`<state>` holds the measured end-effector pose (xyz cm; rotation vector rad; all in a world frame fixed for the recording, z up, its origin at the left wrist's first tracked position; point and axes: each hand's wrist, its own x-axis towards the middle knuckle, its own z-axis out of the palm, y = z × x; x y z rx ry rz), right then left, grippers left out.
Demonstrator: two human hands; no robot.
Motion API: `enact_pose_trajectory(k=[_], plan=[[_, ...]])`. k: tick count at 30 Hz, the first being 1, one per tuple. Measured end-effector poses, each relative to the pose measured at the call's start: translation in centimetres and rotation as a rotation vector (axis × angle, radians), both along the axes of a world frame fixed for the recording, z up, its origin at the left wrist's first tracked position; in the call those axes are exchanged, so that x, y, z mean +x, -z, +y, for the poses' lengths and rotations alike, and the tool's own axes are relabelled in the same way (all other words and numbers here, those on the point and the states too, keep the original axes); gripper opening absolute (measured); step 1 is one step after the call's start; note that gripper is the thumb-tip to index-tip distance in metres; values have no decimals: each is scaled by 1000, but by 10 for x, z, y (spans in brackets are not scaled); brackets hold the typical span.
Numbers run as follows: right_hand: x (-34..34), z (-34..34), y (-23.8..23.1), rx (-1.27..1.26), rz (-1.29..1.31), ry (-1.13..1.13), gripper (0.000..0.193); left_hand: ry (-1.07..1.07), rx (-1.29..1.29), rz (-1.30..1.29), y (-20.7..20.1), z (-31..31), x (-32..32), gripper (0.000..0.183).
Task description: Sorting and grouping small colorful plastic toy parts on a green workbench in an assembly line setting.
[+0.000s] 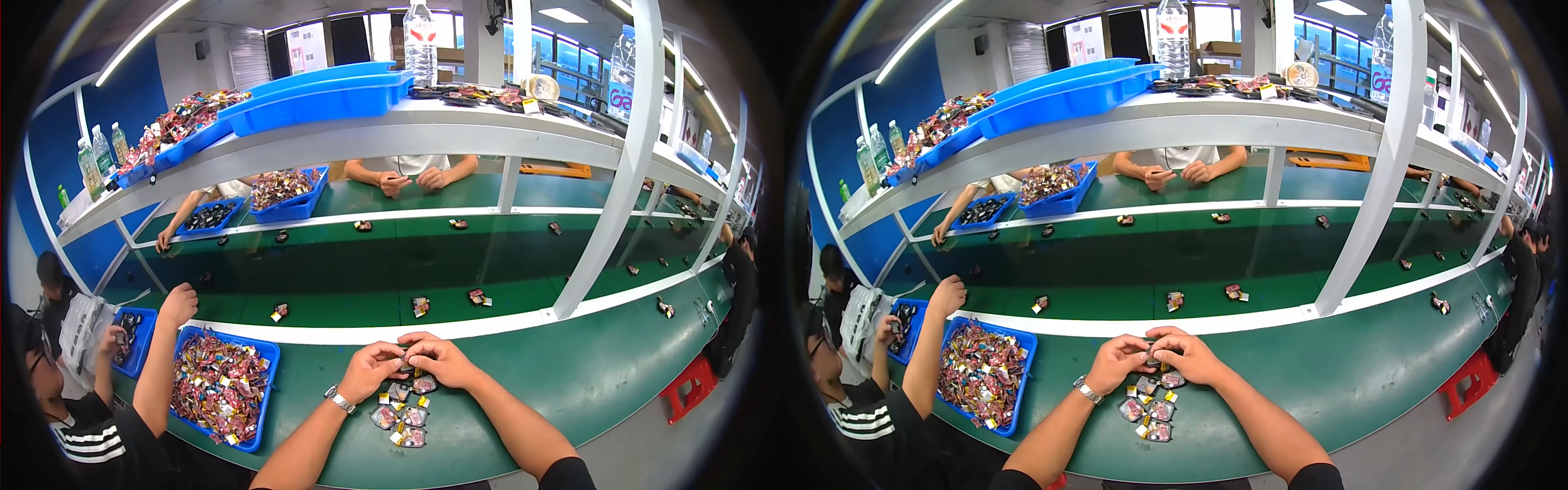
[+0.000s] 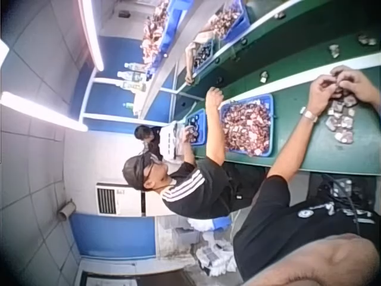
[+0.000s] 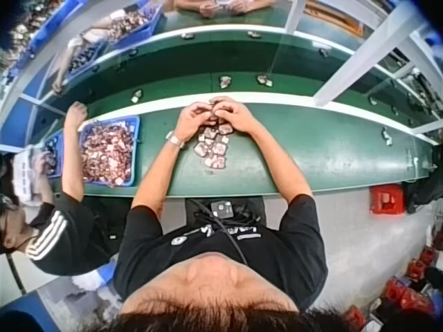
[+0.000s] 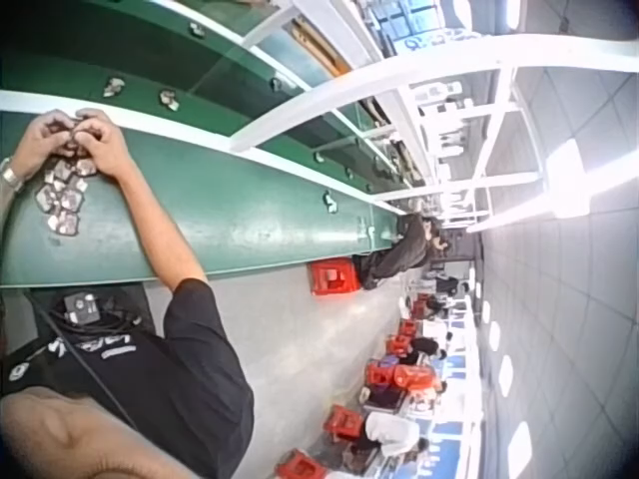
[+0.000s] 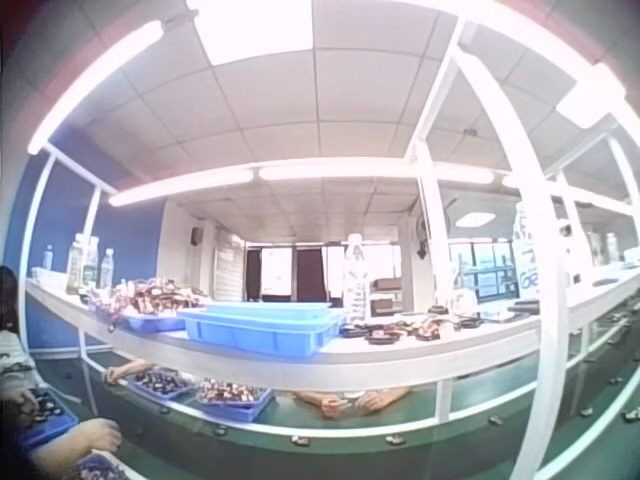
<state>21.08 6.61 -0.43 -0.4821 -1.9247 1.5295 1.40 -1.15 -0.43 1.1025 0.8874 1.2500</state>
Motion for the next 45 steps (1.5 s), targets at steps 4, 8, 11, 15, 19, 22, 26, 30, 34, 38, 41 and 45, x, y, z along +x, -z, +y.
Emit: enact_pose_trajectory(k=[4,8,11,15,19,22,26,30,34,38,41,45], plan=[[0,-1,-1,-41,16,-10,16,21,48,5,5,0,-2,17],[0,0,1,-34,2,-12,15,21,60,18,5,0,0,17],[-1,-2,0,-44,1,-16,15,4,76,28,8,0,0,17],[-1,-3,0,-92,12,-10,16,-7,84,18,3,-1,3,13],[1,-3,-4,-30,-68,-24,16,23,-13,53,3,1,-1,14],[1,-10,-11,249,-179,39,15,46,-79,58,5,3,-4,15],[-5,-24,-19,497,-263,230,14,9,-94,56,-2,1,1,20],[-7,-29,-18,630,-232,368,13,22,-94,71,2,3,0,22],[-10,-31,-21,697,-179,450,12,36,-97,-34,3,2,-1,21],[-12,-32,-21,742,-154,457,11,41,-82,-80,5,2,-3,20],[-12,-32,-19,709,-152,446,11,33,-92,-71,5,3,-3,19],[-12,-33,-19,631,-162,421,11,50,-68,-91,8,4,-5,19]])
